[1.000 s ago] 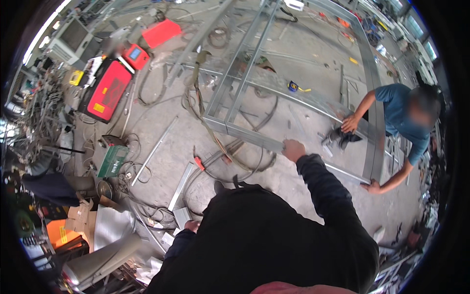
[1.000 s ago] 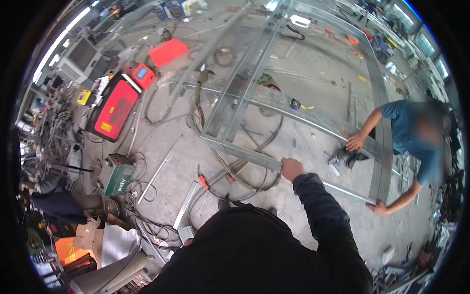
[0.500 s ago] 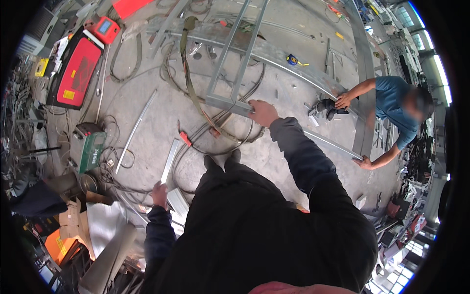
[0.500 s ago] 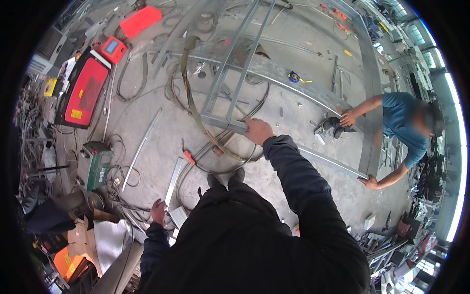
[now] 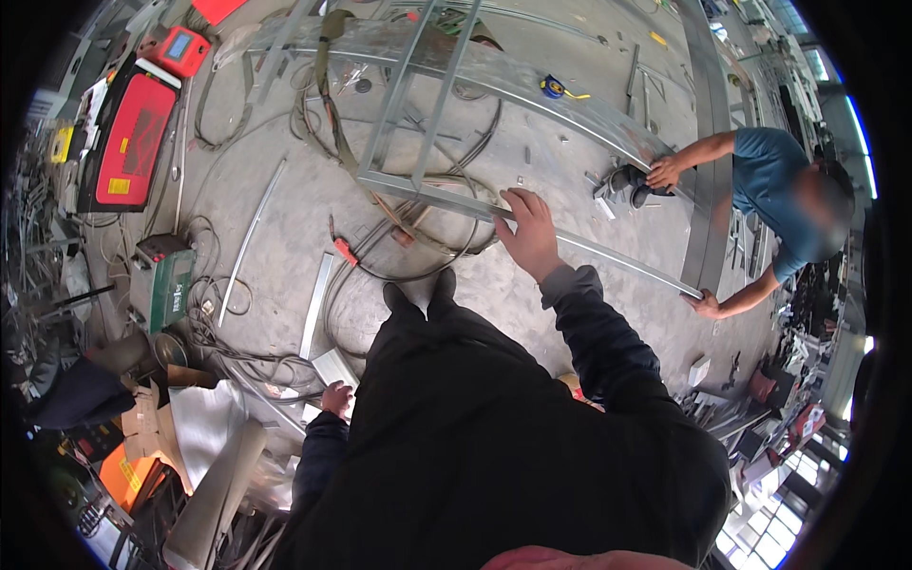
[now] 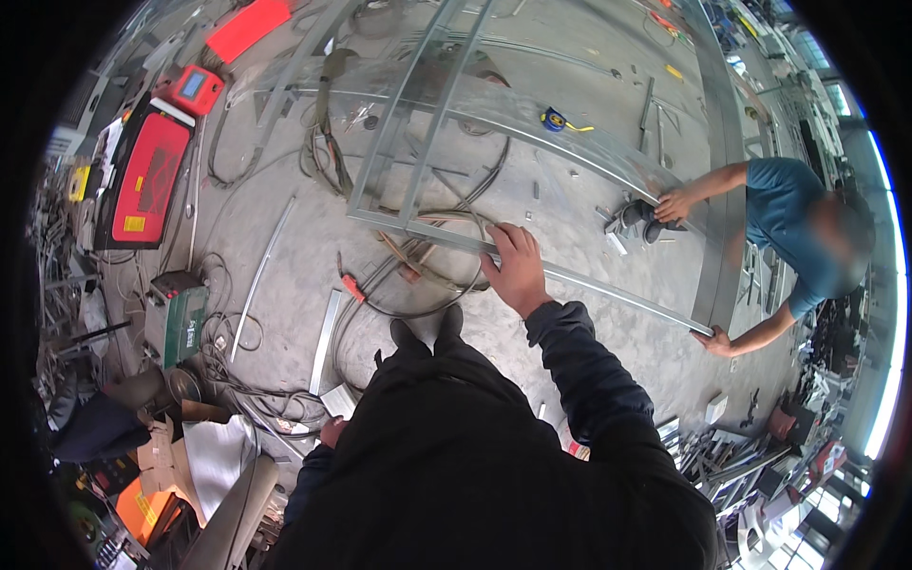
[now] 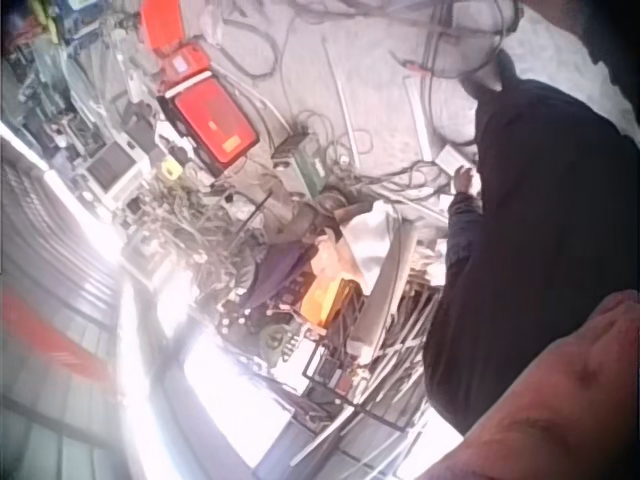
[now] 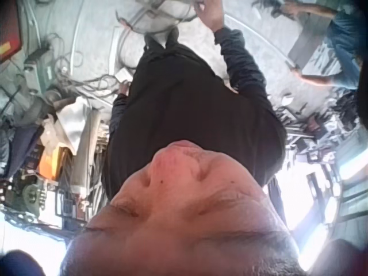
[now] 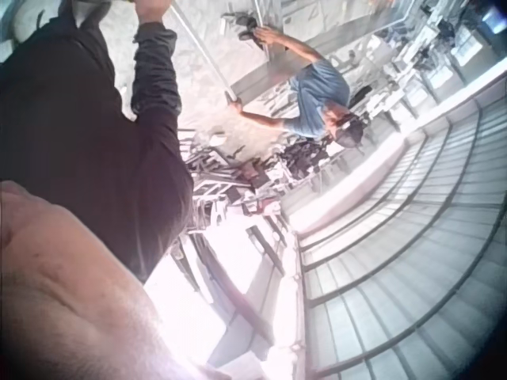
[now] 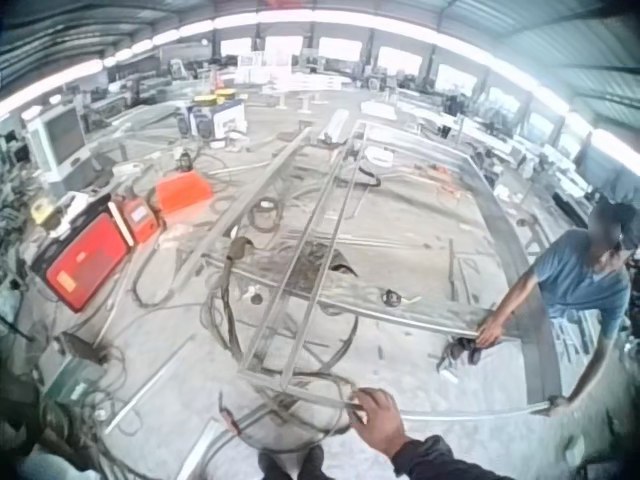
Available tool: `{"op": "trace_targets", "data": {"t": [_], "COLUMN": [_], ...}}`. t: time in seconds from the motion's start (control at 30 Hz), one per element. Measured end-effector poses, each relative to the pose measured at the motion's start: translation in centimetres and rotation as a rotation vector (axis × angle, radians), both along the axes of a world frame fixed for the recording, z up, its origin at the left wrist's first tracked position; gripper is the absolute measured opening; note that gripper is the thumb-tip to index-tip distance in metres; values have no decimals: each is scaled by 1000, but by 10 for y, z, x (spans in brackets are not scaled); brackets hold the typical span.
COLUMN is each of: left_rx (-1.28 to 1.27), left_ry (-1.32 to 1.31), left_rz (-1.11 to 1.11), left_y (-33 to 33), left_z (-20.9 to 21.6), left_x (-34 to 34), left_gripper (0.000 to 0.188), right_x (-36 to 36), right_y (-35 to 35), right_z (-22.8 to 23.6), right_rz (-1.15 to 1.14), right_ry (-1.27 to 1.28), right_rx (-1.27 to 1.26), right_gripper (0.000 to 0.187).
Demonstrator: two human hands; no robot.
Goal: The person welds metal frame components using a handheld welding torch, measures sections with a tape measure, and positions metal bars with assistance from a coworker. The person repeatedly welds joints on a rectangular metal frame structure on the workshop floor.
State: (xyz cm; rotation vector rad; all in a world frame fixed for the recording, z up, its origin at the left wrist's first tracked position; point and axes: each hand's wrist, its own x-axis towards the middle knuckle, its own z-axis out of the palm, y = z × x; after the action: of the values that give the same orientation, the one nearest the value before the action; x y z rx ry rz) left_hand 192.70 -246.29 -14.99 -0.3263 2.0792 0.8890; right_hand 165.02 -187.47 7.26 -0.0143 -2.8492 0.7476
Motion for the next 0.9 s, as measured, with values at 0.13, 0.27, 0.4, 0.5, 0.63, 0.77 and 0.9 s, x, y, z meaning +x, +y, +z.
{"op": "trace_targets", "data": {"t": [0.13,0.27,0.4,0.5,0.63,0.77,0.9], "left_rx": [191,172,193,258,319,339,384], "left_ry": [-80,-57,-7,-99,18,252,510], "left_rz": [430,566,459,495,481,336,68], "left_y": [-5,66,111,136,140,149,178], "left_z": [-23,33,63,90,120,153,172], "left_x": [-29,-108,-153,-190,-266,-391,-560], "left_gripper": [61,57,57,56,58,52,52], "right_x": [40,87,127,140,135,115,90], "right_y": [19,28,22,21,14,0,-19], "right_z": [0,-12,-30,-39,-35,-32,-37], "right_rz": [18,130,191,214,171,94,-6], "right_ry": [27,4,-232,-424,-576,-617,-609], "right_rx": [-55,-108,-288,-453,-548,-566,-581], "right_gripper": [45,38,34,34,33,31,30]}}
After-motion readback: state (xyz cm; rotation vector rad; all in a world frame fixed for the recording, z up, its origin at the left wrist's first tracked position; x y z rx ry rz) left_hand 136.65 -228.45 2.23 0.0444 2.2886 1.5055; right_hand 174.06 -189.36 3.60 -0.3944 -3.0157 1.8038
